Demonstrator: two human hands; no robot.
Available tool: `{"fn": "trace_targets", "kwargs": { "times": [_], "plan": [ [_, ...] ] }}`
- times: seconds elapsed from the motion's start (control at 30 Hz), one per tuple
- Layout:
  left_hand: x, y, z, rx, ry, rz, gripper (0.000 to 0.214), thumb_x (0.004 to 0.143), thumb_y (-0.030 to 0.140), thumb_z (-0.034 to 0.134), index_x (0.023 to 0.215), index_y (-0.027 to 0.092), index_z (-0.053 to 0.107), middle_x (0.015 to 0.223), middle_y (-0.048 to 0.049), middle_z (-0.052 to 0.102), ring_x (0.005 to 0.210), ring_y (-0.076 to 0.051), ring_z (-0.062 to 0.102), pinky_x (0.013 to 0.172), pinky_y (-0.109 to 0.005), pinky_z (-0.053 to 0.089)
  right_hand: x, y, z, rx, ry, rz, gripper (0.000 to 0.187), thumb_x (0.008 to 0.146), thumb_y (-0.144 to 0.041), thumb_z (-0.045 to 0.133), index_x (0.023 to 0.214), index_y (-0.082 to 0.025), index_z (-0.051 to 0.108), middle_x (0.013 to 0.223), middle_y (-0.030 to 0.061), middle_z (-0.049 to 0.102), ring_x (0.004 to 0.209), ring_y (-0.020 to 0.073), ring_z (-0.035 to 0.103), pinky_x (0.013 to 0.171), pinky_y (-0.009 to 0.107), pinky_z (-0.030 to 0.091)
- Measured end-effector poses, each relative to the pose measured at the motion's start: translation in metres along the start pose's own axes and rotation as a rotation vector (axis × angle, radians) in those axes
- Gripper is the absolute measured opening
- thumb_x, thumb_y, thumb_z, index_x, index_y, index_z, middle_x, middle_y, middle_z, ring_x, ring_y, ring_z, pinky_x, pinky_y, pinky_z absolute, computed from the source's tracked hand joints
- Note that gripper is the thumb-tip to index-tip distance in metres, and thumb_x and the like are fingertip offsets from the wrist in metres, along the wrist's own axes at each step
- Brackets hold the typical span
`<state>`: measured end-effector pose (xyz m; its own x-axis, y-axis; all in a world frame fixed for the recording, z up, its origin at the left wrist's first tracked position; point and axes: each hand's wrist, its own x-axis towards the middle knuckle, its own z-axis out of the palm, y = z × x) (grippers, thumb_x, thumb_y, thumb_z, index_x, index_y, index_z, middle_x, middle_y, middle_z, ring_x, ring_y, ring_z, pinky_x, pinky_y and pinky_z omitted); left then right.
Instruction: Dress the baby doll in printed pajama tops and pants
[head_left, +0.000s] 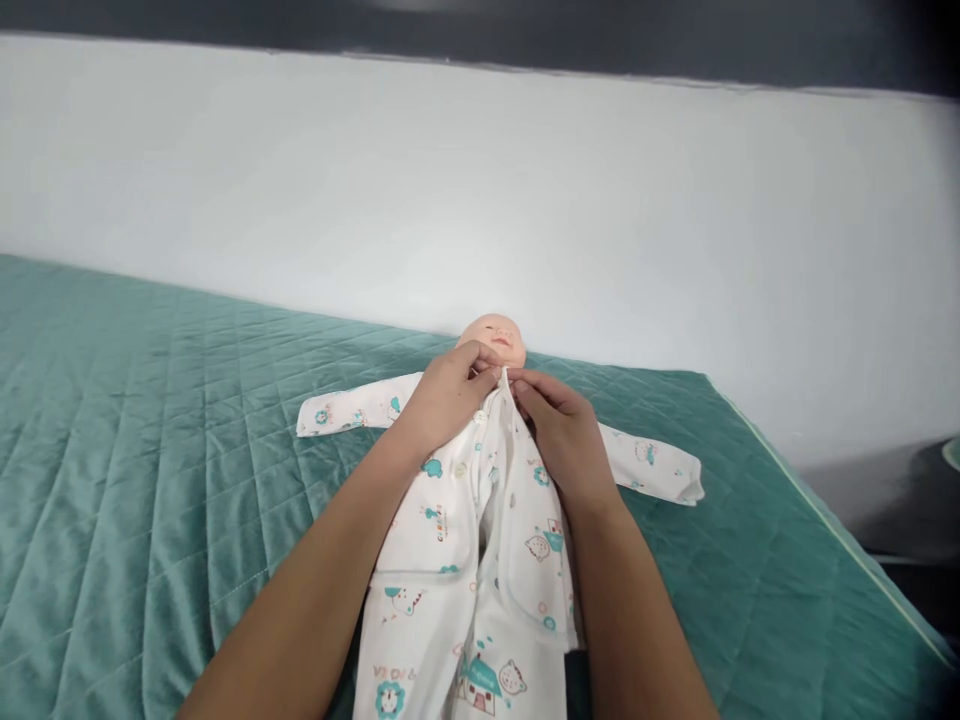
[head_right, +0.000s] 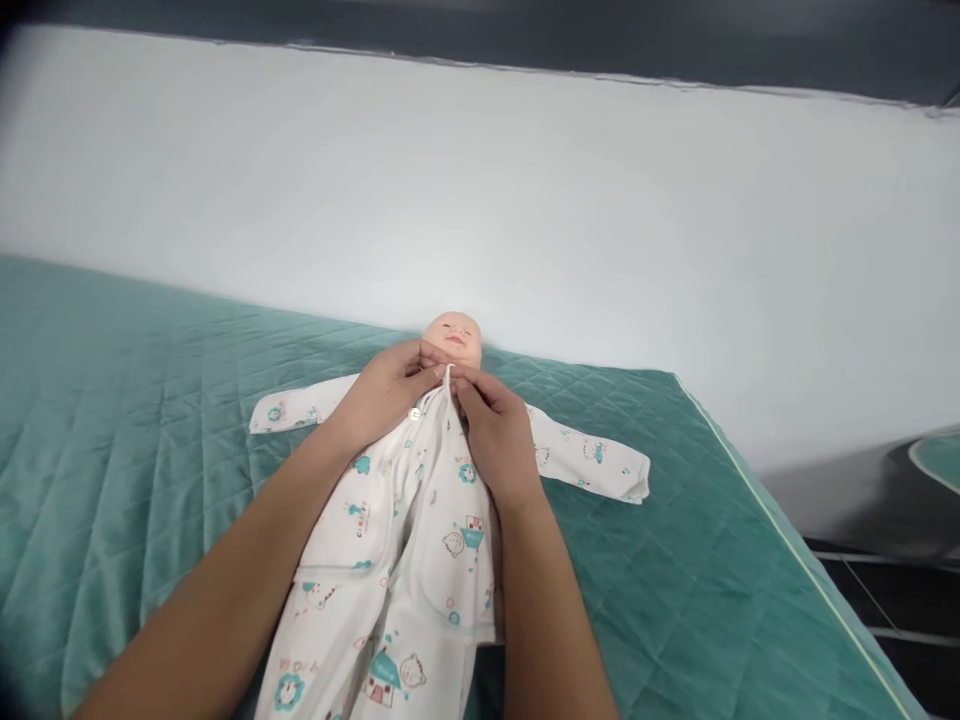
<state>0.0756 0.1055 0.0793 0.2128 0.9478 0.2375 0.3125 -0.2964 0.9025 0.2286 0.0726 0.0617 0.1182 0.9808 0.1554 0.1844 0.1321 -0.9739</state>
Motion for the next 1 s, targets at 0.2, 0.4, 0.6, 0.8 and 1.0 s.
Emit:
{"fn": "trace_targets", "kwargs": {
  "times": [0.2, 0.4, 0.6, 0.8, 1.0],
  "plan": [
    [-0.002, 0.000, 0.001, 0.033, -0.040, 0.053, 0.022, 0.097, 0.029, 0.047, 0.105, 0.023, 0.066, 0.106, -0.0020, 0.072, 0.096, -0.018, 0.064, 0.088, -0.031, 0.047, -0.001, -0.005, 0.004, -0.120, 0.055, -0.035, 0.025, 0.081, -0.036, 0.067, 0.102, -0.024, 0.075, 0.096, 0.0017, 0.066, 0.074, 0.0142, 0.054, 0.077, 0.031, 0.046],
    [-0.003, 0.002, 0.002, 0.066, -0.032, 0.008, 0.026, 0.092, 0.036, 0.056, 0.114, 0.024, 0.065, 0.092, -0.0015, 0.069, 0.084, -0.017, 0.063, 0.075, -0.030, 0.046, 0.002, -0.001, 0.003, -0.155, 0.033, -0.120, 0.022, 0.080, -0.032, 0.069, 0.100, -0.028, 0.074, 0.126, 0.0027, 0.063, 0.116, 0.0227, 0.055, 0.091, 0.036, 0.045],
    [-0.004, 0.000, 0.004, 0.078, -0.028, 0.009, 0.032, 0.091, 0.026, 0.054, 0.121, 0.023, 0.064, 0.086, -0.0015, 0.067, 0.078, -0.016, 0.059, 0.069, -0.029, 0.044, 0.005, 0.007, 0.003, -0.099, 0.013, -0.106, 0.018, 0.077, -0.030, 0.071, 0.095, -0.029, 0.072, 0.138, 0.0015, 0.059, 0.134, 0.0253, 0.048, 0.102, 0.042, 0.041],
    [-0.003, -0.003, 0.003, 0.060, -0.042, 0.022, 0.040, 0.089, 0.021, 0.054, 0.128, 0.023, 0.061, 0.089, -0.0018, 0.067, 0.081, -0.016, 0.061, 0.073, -0.030, 0.047, 0.006, 0.008, 0.004, -0.056, -0.024, -0.110, 0.017, 0.079, -0.030, 0.070, 0.095, -0.027, 0.069, 0.136, 0.0019, 0.063, 0.129, 0.0243, 0.054, 0.105, 0.042, 0.040],
    [-0.002, -0.002, 0.001, 0.078, -0.076, 0.037, 0.046, 0.086, 0.015, 0.055, 0.130, 0.023, 0.063, 0.094, -0.0024, 0.068, 0.081, -0.016, 0.060, 0.077, -0.030, 0.048, 0.005, 0.003, 0.004, -0.047, -0.024, -0.019, 0.019, 0.076, -0.030, 0.070, 0.093, -0.025, 0.066, 0.132, 0.0042, 0.066, 0.116, 0.0252, 0.060, 0.095, 0.041, 0.046]
  ]
}}
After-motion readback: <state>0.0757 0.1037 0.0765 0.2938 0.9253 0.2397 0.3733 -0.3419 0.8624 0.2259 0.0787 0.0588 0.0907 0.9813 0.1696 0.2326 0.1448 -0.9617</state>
